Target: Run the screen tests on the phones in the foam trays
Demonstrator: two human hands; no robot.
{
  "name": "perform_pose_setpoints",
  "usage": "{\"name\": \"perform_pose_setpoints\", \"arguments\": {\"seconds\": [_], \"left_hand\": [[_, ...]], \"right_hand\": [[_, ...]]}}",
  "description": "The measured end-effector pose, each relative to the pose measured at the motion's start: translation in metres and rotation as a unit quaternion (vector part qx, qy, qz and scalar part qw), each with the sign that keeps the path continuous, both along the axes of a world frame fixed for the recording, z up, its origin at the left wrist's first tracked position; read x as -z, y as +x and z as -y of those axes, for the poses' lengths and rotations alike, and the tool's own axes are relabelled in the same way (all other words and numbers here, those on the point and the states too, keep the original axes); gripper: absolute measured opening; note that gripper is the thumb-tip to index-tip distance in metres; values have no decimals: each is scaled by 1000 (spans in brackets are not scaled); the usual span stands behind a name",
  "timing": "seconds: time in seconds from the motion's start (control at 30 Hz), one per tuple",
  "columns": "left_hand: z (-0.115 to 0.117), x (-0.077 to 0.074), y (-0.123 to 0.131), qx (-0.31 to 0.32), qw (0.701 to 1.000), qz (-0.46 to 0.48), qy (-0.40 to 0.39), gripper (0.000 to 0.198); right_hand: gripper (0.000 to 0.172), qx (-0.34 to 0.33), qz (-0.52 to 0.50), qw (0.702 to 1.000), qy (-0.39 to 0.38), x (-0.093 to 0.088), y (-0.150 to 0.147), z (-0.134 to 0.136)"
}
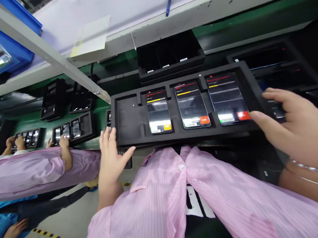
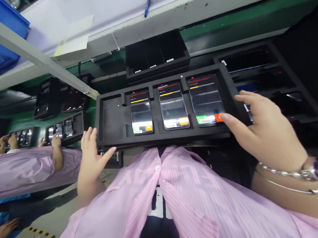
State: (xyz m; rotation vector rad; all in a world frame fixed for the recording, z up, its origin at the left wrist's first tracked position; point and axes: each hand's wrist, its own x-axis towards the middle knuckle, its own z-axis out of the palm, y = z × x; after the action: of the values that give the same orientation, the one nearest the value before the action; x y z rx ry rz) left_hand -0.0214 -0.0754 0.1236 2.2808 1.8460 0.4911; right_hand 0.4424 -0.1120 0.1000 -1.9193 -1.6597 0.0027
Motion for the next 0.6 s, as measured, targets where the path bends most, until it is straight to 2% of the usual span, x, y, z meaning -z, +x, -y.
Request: {"name": "perform_pose_setpoints", "arguments": {"seconds": [0.07,0.13,0.2,0.23,0.33,0.43,0.5,0.6], "left_hand": [[-1,-1,25,102,994,0,47,68],[-9,1,47,198,976,-2,87,55],[-20,9,62,235,965,-10,119,46],[-25,14,67,232,964,-17,128,44],[-34,29,72,200,970,-41,131,43],[-33,33,72,179,975,-47,119,48],[-33,31,72,180,976,-53,110,48],[-34,27,74,193,974,-75,92,39]], "right_hand": [[55,-108,-56,991,47,-15,-24,-2],[43,-242,-77,966,57,-25,-48,-7],[36,-339,-59,938,49,-22,-67,-13],[35,-361,-43,930,49,-15,-75,-17],[37,-347,21,933,92,14,-93,-23],[42,-301,59,939,153,35,-101,-23],[42,-291,61,945,137,36,-103,-21],[37,-308,77,945,73,27,-102,-19]]}}
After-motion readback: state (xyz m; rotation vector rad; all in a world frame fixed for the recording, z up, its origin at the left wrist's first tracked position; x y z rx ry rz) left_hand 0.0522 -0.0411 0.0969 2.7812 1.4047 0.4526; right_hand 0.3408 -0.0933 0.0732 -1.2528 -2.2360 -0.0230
